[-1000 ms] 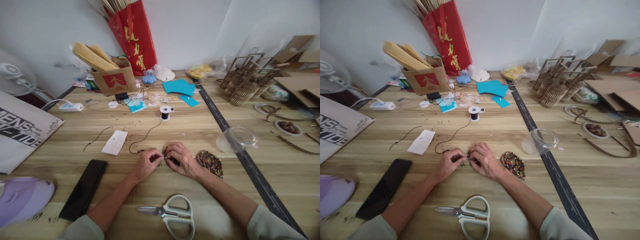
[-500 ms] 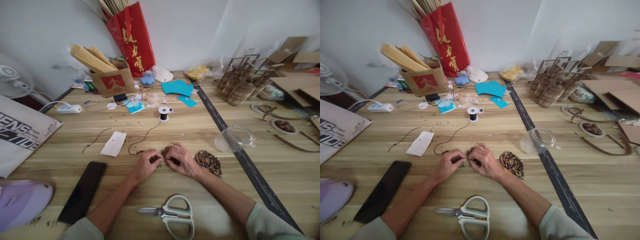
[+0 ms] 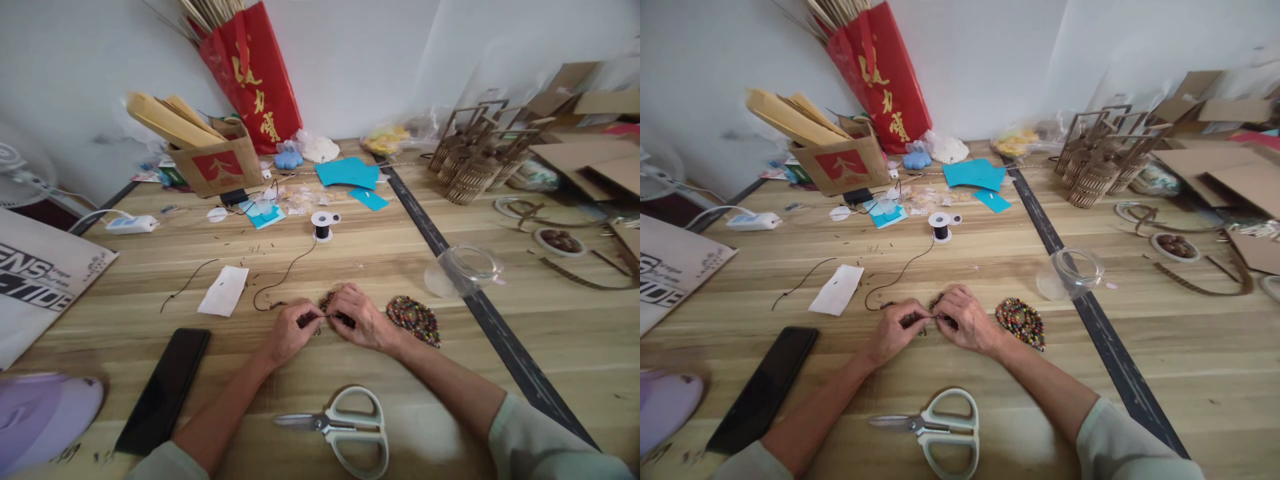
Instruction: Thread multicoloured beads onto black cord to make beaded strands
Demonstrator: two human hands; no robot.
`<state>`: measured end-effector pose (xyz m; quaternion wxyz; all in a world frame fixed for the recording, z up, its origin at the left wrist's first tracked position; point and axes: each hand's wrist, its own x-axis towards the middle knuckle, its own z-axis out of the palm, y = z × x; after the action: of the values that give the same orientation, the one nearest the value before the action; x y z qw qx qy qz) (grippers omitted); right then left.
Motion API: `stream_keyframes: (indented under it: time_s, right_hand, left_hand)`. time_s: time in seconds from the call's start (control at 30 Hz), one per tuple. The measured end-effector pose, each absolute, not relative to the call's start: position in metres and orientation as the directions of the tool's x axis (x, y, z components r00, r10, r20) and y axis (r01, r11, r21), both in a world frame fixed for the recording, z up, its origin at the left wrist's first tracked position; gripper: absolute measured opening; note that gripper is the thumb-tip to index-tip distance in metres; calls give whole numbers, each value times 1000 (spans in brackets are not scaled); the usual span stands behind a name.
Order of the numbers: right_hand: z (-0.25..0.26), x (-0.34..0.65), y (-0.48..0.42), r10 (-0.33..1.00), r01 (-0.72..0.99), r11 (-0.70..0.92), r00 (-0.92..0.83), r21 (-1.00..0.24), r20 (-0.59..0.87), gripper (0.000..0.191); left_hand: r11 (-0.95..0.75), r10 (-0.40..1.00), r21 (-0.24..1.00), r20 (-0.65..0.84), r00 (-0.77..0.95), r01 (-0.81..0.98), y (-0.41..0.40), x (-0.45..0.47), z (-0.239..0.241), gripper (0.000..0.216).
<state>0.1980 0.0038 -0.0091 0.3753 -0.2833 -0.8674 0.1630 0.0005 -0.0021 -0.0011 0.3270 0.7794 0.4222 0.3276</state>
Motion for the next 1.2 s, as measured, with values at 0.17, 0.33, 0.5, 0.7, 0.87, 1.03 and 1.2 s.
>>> stream_keyframes:
  time_s: [0.17, 0.33, 0.5, 0.7, 0.87, 1.03, 1.2]
  right_hand:
    - [-8, 199, 3, 619, 384, 782, -568, -491, 541, 8]
    - [-8, 199, 4, 615, 372, 784, -566, -496, 548, 10]
    - [-8, 199, 4, 617, 378, 783, -569, -493, 544, 10]
    - [-10, 199, 4, 609, 370, 789, -569, -490, 552, 10]
    - [-10, 199, 4, 608, 362, 789, -572, -496, 550, 9]
    - [-9, 200, 4, 605, 362, 792, -576, -491, 550, 9]
    - [-11, 200, 5, 598, 358, 797, -580, -486, 553, 10]
  left_hand:
    - [-456, 860, 770, 252, 443, 447, -2, 1, -1, 8]
    - [-472, 852, 765, 267, 451, 439, -2, 1, -2, 9]
    - [-467, 854, 765, 260, 451, 442, -2, 1, -2, 9]
    - [-459, 857, 766, 248, 452, 449, -3, 0, -2, 9]
    - [-460, 859, 762, 252, 445, 456, -3, 1, -2, 9]
    - [-474, 853, 749, 261, 451, 463, -3, 1, -3, 9]
    - [-470, 855, 750, 254, 453, 465, -3, 1, -3, 9]
